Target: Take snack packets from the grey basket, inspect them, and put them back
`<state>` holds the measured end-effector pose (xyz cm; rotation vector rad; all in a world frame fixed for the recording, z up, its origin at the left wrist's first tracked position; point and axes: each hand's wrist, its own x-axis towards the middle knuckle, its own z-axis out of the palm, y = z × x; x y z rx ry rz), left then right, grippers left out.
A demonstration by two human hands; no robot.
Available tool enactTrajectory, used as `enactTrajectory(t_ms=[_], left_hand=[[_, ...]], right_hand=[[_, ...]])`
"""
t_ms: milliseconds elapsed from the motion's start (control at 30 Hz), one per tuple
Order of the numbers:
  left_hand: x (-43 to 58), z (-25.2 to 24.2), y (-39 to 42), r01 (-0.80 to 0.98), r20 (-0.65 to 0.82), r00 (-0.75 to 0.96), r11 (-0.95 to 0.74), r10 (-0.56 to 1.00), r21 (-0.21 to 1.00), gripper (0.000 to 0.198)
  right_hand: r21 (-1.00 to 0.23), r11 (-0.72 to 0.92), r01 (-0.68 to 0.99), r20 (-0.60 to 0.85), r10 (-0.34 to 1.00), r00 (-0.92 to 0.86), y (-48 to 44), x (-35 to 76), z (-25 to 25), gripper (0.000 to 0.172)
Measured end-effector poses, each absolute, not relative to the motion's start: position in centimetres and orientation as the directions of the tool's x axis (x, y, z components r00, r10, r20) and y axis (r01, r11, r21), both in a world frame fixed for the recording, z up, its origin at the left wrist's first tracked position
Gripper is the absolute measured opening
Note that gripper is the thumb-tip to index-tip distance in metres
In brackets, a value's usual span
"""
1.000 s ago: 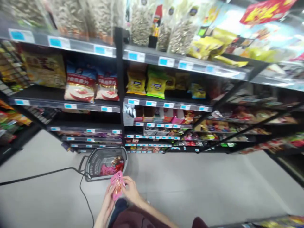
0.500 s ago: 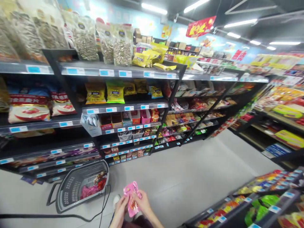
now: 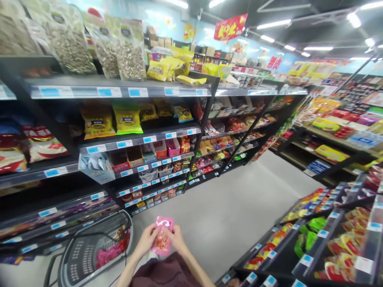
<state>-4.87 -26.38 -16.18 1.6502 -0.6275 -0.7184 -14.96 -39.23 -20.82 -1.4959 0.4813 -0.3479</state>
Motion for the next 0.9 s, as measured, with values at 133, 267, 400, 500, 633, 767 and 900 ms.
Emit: enactTrajectory(t_ms=[133, 267, 400, 500, 633, 767, 900], left_hand=[[-2.0, -15.9, -25.3, -0.099, -0.085, 0.736, -0.232, -0.671, 0.968, 0.038], [0.4, -15.6, -22.9, -0.152, -0.044, 0.804, -0.277, -0.593, 0.949, 0.042], [2.0, -15.2, -20.3, -0.181, -0.044, 0.843, -0.360, -0.536, 0.915, 0.045], [2.5, -15.3, -19.4, -0.145, -0.055, 0.855, -0.339, -0.516, 0.930, 0.046], [2.5, -15.9, -19.7, -0.080, -0.077, 0.859, -0.282, -0.506, 0.956, 0.045], [2.3, -16.0, -21.2, -0.040, -0.114, 0.837, -0.268, -0.535, 0.963, 0.048], [2.3, -16.0, -23.4, 0.012, -0.157, 0.781, -0.236, -0.605, 0.972, 0.043]], right_hand=[[-0.998, -0.042, -0.047, -0.021, -0.475, 0.880, -38.6, -10.9, -19.4, 0.043], [-0.972, -0.219, -0.078, 0.025, -0.432, 0.902, -36.9, -7.8, -17.1, 0.045], [-0.973, -0.215, -0.083, 0.013, -0.411, 0.911, -35.2, -5.8, -15.7, 0.043], [-0.990, -0.116, -0.086, -0.035, -0.382, 0.923, -34.7, -4.9, -15.6, 0.039], [-0.995, -0.063, -0.078, -0.052, -0.348, 0.936, -35.2, -4.6, -16.5, 0.039], [-0.990, -0.094, -0.104, -0.063, -0.368, 0.928, -36.1, -5.3, -17.5, 0.037], [-0.985, -0.099, -0.141, -0.086, -0.426, 0.900, -37.7, -6.4, -17.9, 0.036]])
